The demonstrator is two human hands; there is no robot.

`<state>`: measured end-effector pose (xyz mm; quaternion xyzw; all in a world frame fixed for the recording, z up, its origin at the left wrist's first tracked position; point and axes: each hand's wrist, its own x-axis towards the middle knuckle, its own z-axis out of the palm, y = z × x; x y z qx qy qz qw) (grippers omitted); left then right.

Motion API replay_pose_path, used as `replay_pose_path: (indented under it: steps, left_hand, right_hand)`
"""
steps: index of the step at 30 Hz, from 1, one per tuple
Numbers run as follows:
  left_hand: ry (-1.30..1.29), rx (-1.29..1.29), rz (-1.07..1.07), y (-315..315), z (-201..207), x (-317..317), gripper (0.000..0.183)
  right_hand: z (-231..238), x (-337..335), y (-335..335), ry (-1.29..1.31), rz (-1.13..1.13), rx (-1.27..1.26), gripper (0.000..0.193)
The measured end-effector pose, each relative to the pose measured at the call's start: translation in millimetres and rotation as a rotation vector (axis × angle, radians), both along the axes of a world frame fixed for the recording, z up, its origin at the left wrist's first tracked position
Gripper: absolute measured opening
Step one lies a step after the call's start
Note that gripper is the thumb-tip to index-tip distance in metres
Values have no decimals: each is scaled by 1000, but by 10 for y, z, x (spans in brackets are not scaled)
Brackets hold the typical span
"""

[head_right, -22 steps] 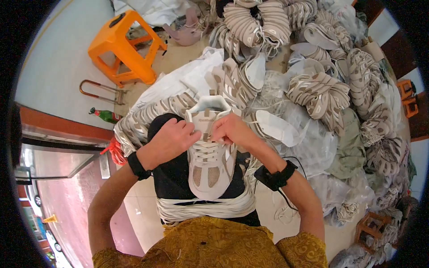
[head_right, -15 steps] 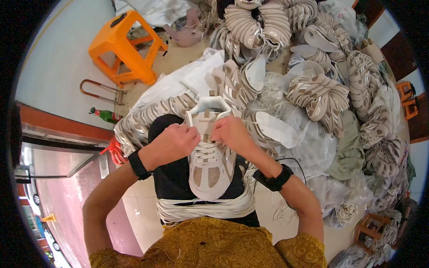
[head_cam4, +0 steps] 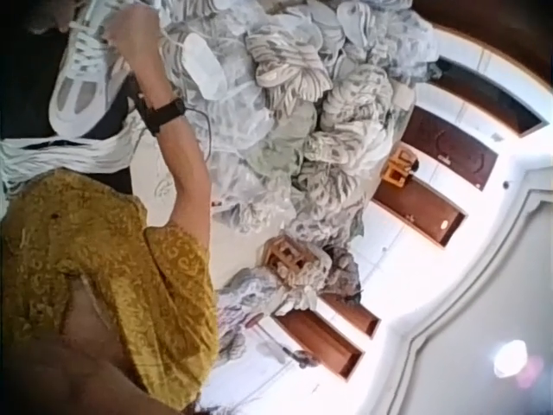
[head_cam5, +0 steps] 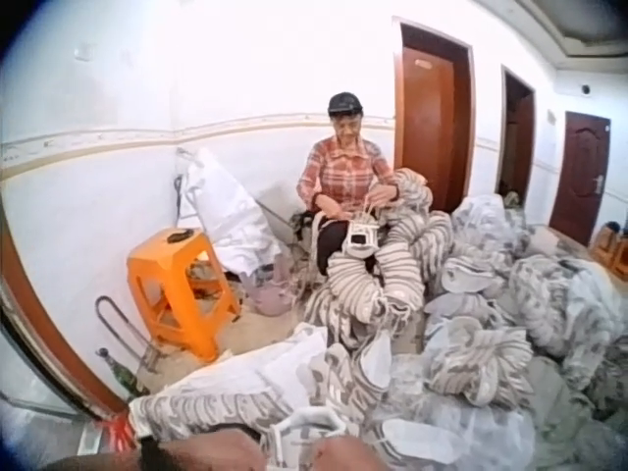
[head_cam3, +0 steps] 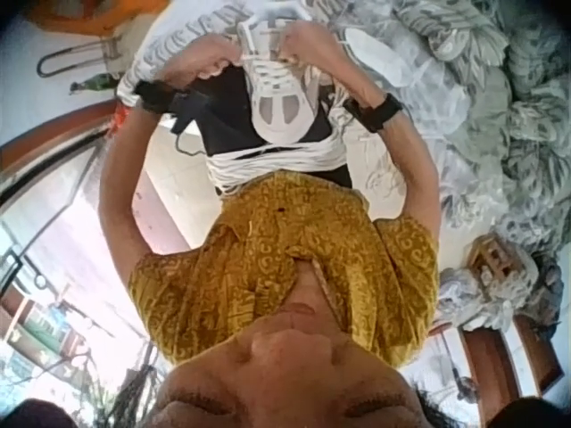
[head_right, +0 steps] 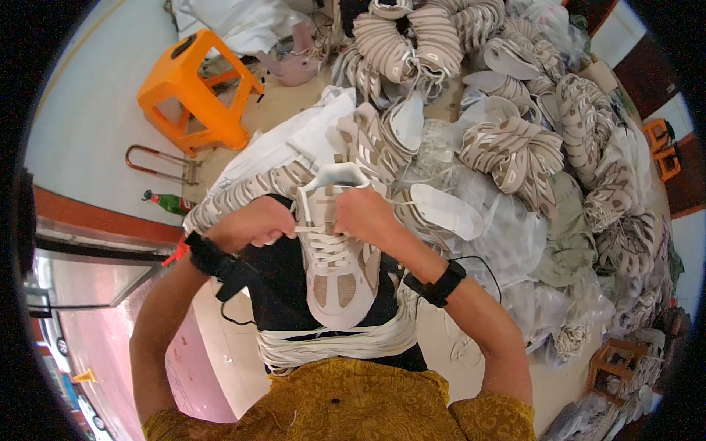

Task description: The recorder is sitting with a large pile of shoe components and is lacing up a white sneaker.

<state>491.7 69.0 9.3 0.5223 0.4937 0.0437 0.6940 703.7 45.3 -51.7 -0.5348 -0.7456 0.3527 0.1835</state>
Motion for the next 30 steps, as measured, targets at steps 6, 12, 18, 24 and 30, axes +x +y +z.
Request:
replay_pose_path:
  steps: [6, 12, 18, 24, 30]
  left_hand:
    - [524, 732, -227, 375, -37, -287, 21]
    - [649, 1061, -317, 107, -10, -198, 17]
    - [530, 1206, -448, 32, 107, -310, 14]
    - [452, 1247, -524, 96, 414, -650, 11]
    - [503, 832, -112, 187, 543, -965, 15]
  right_hand:
    - [26, -3, -82, 73, -103, 92, 17]
    - [72, -3, -78, 60, 9, 645, 11]
    - [119, -130, 15, -373, 323, 762, 2]
    - [270, -169, -23, -596, 510, 879, 10]
    - [327, 67, -102, -508, 520, 898, 9]
